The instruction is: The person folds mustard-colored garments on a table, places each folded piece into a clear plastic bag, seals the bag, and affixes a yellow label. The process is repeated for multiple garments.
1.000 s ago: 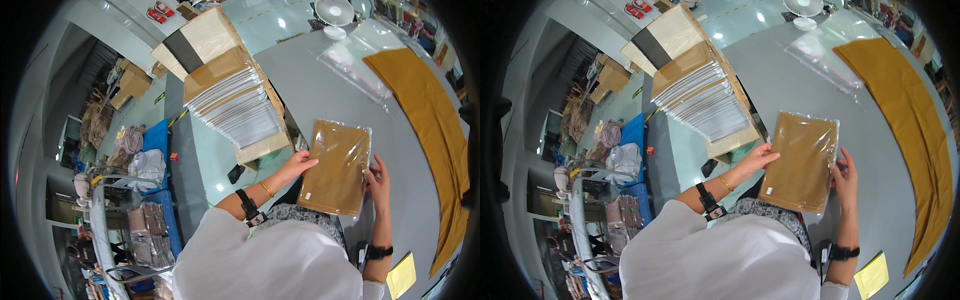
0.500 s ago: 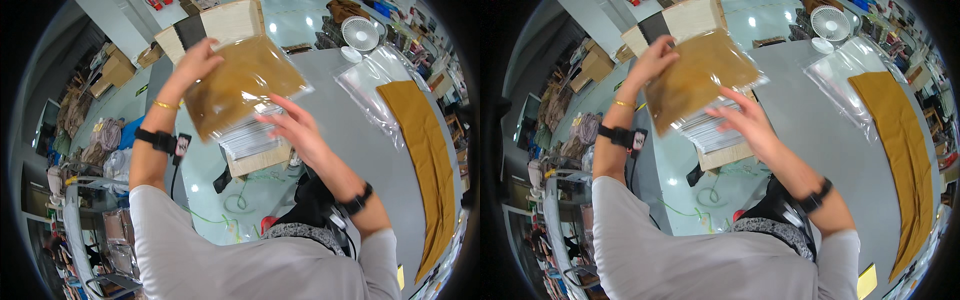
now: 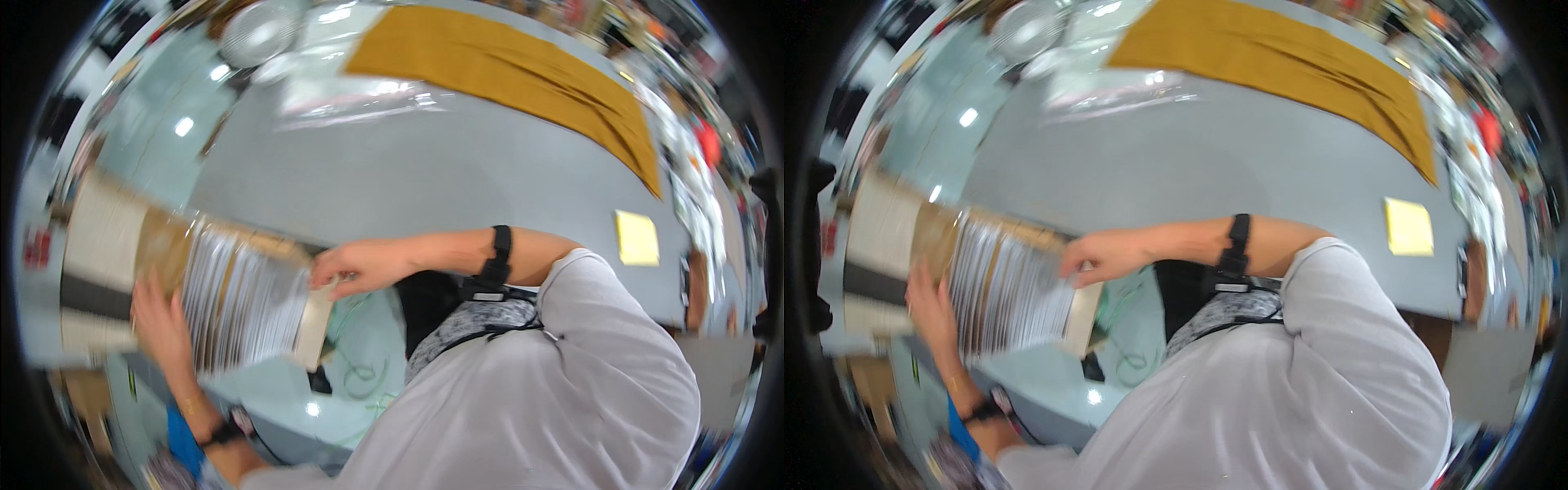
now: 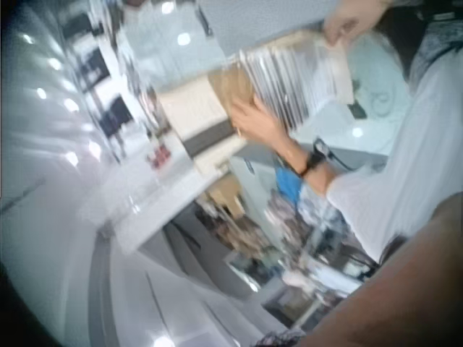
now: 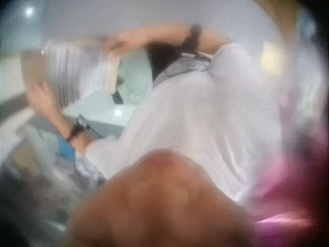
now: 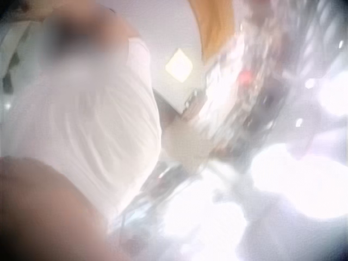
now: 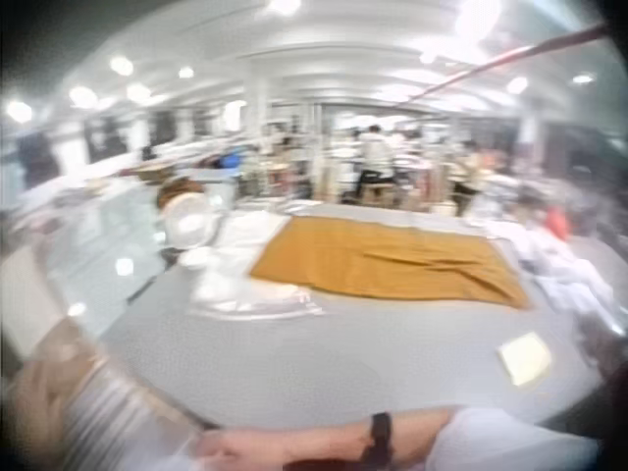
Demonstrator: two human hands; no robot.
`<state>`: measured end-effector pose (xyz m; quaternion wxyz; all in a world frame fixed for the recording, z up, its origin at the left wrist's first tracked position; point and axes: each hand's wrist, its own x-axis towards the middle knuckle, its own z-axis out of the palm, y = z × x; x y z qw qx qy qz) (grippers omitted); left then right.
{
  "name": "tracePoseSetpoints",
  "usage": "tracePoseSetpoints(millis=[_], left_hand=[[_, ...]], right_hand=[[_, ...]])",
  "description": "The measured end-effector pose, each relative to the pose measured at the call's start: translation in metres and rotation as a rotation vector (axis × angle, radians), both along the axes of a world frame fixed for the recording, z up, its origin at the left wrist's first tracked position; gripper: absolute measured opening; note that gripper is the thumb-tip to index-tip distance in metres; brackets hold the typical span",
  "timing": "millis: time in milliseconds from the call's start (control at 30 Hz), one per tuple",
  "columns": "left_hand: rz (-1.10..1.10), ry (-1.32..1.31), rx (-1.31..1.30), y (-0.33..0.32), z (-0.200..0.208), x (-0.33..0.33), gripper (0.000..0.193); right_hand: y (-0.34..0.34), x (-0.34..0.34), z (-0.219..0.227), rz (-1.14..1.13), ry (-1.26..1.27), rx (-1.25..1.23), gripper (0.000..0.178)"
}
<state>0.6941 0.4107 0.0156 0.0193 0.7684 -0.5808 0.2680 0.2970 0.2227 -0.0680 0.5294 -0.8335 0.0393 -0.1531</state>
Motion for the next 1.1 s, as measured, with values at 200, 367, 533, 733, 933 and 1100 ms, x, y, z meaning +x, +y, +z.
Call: tracePoseSetpoints(millis=[200, 367, 533, 733, 933, 1100], left_hand=[[-0.580, 0.223, 0.004, 0.006, -0.051, -0.133, 0.039], [-0.825, 0.456, 0.138, -0.079, -0.073, -0.234, 0.024], [-0.946, 0.622, 0.328, -0.183, -0.057, -0.338, 0.018], [-1.146, 0.811, 0.470, -0.305, -0.066, -0.472, 0.016], [-0.632, 1.541, 0.915, -0.420, -0.091, -0.600, 0.049], [-0.256, 2.293, 0.896, -0.488, -0.086, -0.659, 0.062]], right_hand=[[0.018, -0.348, -0.020, -1.302, 0.739, -0.818, 0.059], [0.080, -0.542, -0.050, -1.671, 1.124, -0.539, 0.060], [0.033, -0.686, -0.049, -1.872, 1.073, -0.687, 0.047], [-0.068, -0.730, -0.033, -1.762, 0.816, -0.825, 0.032], [-0.145, -0.823, 0.006, -1.771, 0.545, -0.290, 0.023], [-0.171, -0.879, 0.061, -1.594, 0.889, -1.296, 0.019]])
